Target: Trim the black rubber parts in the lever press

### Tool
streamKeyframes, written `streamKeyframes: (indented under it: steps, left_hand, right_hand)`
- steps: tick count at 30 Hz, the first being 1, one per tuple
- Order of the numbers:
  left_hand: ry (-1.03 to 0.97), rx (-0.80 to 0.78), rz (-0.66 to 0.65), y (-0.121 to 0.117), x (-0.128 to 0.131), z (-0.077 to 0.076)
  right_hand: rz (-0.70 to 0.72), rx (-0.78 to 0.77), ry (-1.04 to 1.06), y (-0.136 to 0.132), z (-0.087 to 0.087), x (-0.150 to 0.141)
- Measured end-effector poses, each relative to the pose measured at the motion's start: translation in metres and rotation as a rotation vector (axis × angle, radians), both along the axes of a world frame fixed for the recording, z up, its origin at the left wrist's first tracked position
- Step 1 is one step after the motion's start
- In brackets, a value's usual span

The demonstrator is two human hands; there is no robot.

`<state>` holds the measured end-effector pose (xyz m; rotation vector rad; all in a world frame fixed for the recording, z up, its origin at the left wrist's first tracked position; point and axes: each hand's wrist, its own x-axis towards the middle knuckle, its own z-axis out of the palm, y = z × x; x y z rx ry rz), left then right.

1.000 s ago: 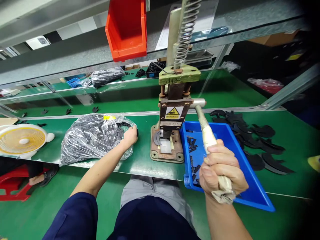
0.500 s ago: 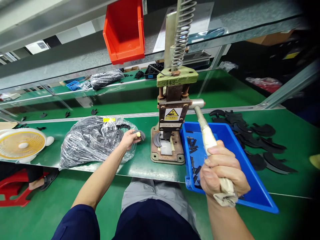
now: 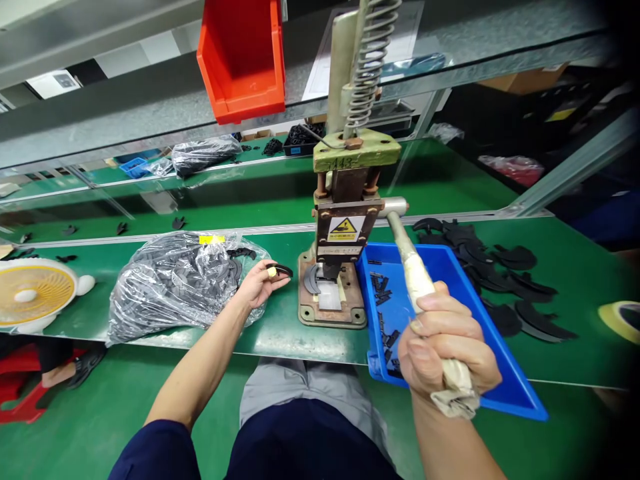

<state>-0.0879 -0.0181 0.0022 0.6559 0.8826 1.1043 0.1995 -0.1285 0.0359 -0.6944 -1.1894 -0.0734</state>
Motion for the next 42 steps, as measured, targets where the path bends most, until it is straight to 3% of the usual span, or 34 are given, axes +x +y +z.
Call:
streamKeyframes:
  steps: [2, 5, 9, 13, 18, 21, 23, 26, 29, 32, 34, 39, 42]
  left_hand:
    - [-0.102, -0.094, 0.039, 0.001, 0.001, -0.001]
    - [-0.239, -0.267, 0.200, 0.007, 0.004, -0.001]
    - [-0.298, -0.389, 0.332, 0.015, 0.009, 0.003]
    - [-0.223, -0.389, 0.270, 0.014, 0.012, 0.006]
    - [-0.084, -0.531, 0.006, 0.004, 0.004, 0.007]
    - [-0.064, -0.596, -0.005, 0.001, 0.001, 0.009]
    - [-0.031, -0.591, 0.048, 0.000, 0.001, 0.012]
    - [-0.040, -0.453, 0.157, -0.003, 0.001, 0.015]
    - [-0.043, -0.399, 0.213, -0.009, 0.002, 0.009]
    - [0.007, -0.476, 0.165, -0.015, 0.003, -0.002]
    - [0.018, -0.439, 0.120, -0.017, 0.004, -0.004]
    - [0.055, -0.380, -0.006, -0.015, 0.014, 0.006]
    - [0.058, -0.378, 0.016, -0.012, 0.024, 0.011]
  right_hand:
    - [0.005, 0.069, -0.031, 0.001, 0.003, -0.002]
    - [0.016, 0.101, -0.050, 0.002, 0.005, -0.003]
    - [0.020, 0.109, -0.056, 0.001, 0.006, -0.003]
    - [0.020, 0.095, -0.070, 0.000, 0.007, -0.002]
    - [0.018, 0.099, -0.057, 0.001, 0.007, -0.003]
    - [0.021, 0.108, -0.043, 0.001, 0.006, -0.005]
    - [0.028, 0.103, -0.039, 0.001, 0.007, -0.005]
    - [0.037, 0.080, -0.045, -0.001, 0.008, -0.005]
    - [0.043, 0.061, -0.051, -0.002, 0.010, -0.006]
    - [0.050, 0.053, -0.052, -0.003, 0.011, -0.006]
    - [0.049, 0.052, -0.054, -0.004, 0.012, -0.006]
    - [0.059, -0.004, -0.085, -0.007, 0.015, -0.004]
    - [0.073, -0.015, -0.094, -0.009, 0.015, -0.002]
